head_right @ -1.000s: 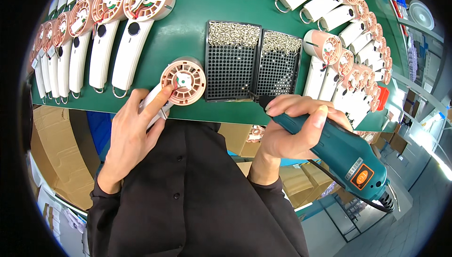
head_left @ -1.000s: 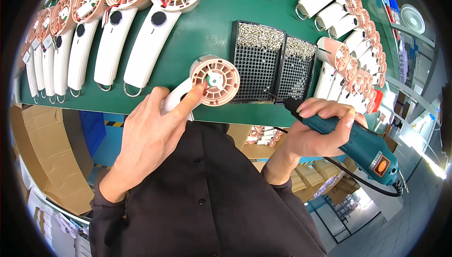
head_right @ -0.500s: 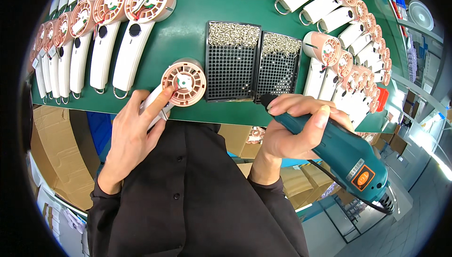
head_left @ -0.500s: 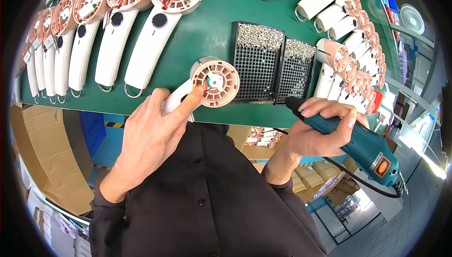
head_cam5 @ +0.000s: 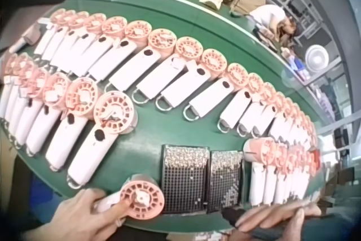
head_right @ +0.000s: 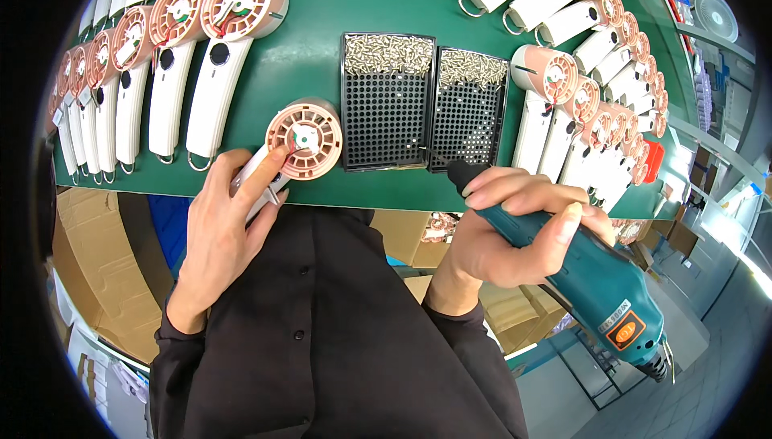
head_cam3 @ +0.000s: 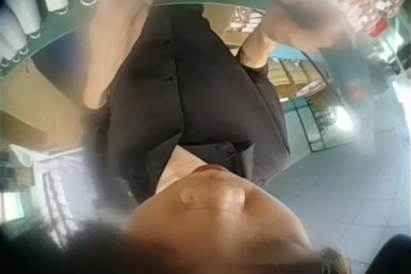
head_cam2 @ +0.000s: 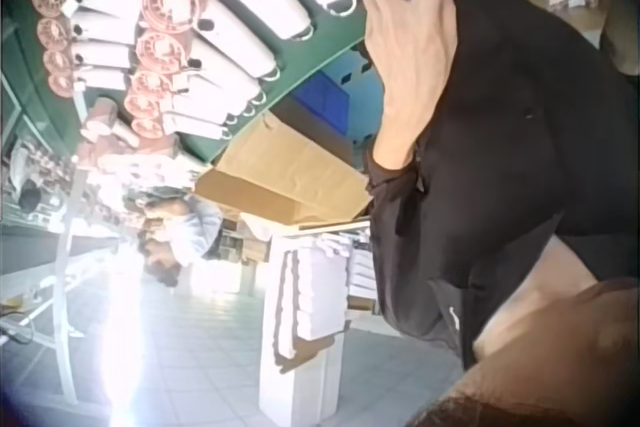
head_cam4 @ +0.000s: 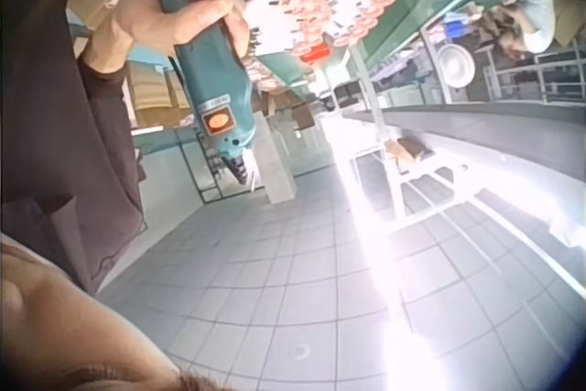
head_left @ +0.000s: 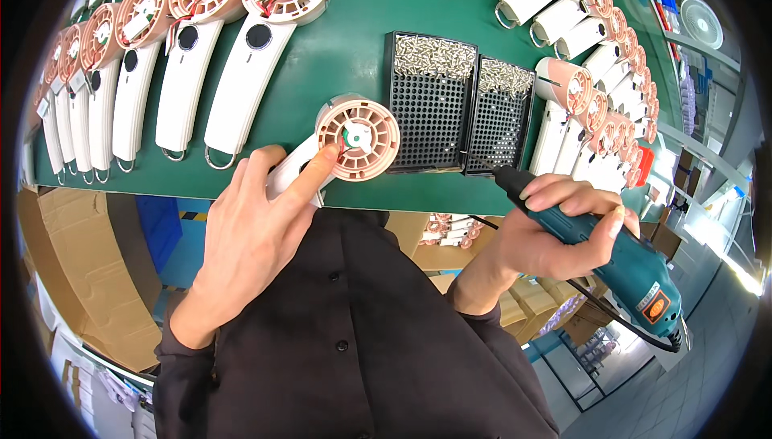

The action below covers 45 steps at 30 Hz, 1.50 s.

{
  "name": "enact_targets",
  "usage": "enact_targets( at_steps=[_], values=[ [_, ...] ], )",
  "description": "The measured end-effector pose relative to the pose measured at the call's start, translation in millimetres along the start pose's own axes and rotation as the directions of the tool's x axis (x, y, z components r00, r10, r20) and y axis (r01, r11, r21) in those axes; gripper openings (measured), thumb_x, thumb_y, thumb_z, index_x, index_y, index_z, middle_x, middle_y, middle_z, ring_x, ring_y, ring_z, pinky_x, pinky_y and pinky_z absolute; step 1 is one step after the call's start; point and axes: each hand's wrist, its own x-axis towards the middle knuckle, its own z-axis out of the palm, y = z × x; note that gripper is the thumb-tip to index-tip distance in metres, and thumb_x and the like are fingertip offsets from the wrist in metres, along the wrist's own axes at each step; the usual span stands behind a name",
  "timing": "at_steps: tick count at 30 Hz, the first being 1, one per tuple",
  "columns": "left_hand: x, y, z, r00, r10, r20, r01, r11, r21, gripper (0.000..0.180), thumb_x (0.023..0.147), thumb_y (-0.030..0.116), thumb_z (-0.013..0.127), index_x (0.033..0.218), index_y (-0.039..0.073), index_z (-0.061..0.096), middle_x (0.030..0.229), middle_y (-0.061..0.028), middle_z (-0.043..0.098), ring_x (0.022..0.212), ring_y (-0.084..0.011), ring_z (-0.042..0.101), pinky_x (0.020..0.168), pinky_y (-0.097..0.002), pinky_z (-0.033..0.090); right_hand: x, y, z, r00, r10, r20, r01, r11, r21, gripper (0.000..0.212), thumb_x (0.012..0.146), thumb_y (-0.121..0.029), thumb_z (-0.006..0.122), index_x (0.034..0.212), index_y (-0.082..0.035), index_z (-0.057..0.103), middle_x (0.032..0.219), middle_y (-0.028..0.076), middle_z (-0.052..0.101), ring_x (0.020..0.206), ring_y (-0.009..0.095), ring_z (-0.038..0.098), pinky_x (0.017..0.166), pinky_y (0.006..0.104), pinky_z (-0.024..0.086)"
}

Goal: Assembling handheld fans by driving screws into the housing with an electric screwdriver.

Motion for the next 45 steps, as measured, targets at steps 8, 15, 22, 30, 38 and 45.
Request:
enact_targets(
  at_steps=[8,15,22,30,38,45],
  values=[
    [0.1,0.2,-2.4,1.000,0.001,0.019,0.000,1.000,-0.014,0.064,0.073,0.003,0.069,0.133,0.022,0.053,0.099,-0.0105,0.050,0.081,-0.0260,0.055,0.068,-0.0374,0.049,-12.5,-7.8,15.8,0.979,-0.078,0.186,0.061,0.993,0.096,0.023,0.096,-0.020,0.036,0.116,-0.007,0.037,0.063,0.011,0.045,0.035,0.024,0.046,0.034,0.0375,0.045],
    [-1.5,-1.9,-2.3,1.000,-0.015,-0.018,0.016,0.999,0.032,0.068,0.073,0.005,0.071,0.135,0.020,0.050,0.105,-0.0125,0.050,0.090,-0.0302,0.054,0.077,-0.0395,0.048,-16.3,-8.8,24.8,0.969,-0.095,0.229,0.059,0.985,0.159,0.027,0.096,-0.022,0.037,0.116,-0.004,0.037,0.066,0.012,0.045,0.036,0.023,0.045,0.034,0.0374,0.045],
    [1.3,-1.9,-4.6,0.984,0.068,-0.162,-0.059,0.996,0.060,0.072,0.064,0.008,0.079,0.131,0.011,0.052,0.118,-0.0138,0.050,0.107,-0.0343,0.051,0.086,-0.0409,0.045,-20.8,-18.7,32.1,0.955,-0.126,0.270,0.065,0.973,0.223,0.029,0.097,-0.025,0.036,0.116,-0.003,0.036,0.067,0.012,0.045,0.037,0.024,0.046,0.035,0.0374,0.046],
    [1.2,8.9,5.9,0.858,0.411,-0.307,-0.431,0.902,0.003,0.039,0.066,0.009,0.077,0.103,0.003,0.065,0.096,-0.0066,0.062,0.073,-0.0216,0.059,0.063,-0.0320,0.046,-19.4,-4.4,23.4,0.935,-0.071,0.348,0.104,0.992,-0.077,0.017,0.098,-0.018,0.042,0.108,-0.007,0.033,0.067,0.014,0.048,0.042,0.026,0.051,0.041,0.0395,0.049],
    [5.0,27.8,47.6,0.842,0.539,-0.009,-0.538,0.839,-0.076,0.019,0.076,0.012,0.063,0.092,0.002,0.061,0.119,-0.0123,0.059,0.070,-0.0142,0.056,0.066,-0.0253,0.046,-27.4,7.9,19.3,0.897,-0.181,0.403,0.284,0.935,-0.212,0.014,0.095,-0.014,0.040,0.104,-0.008,0.033,0.060,0.013,0.043,0.036,0.023,0.046,0.036,0.0370,0.046],
    [9.8,25.4,49.8,0.863,0.503,0.044,-0.497,0.862,-0.094,0.019,0.074,0.012,0.062,0.090,0.003,0.062,0.125,-0.0139,0.057,0.072,-0.0144,0.057,0.070,-0.0267,0.047,-32.9,11.9,19.7,0.893,-0.174,0.415,0.282,0.934,-0.217,0.017,0.093,-0.015,0.044,0.106,-0.009,0.033,0.061,0.013,0.045,0.038,0.024,0.047,0.037,0.0373,0.047]
  ],
)
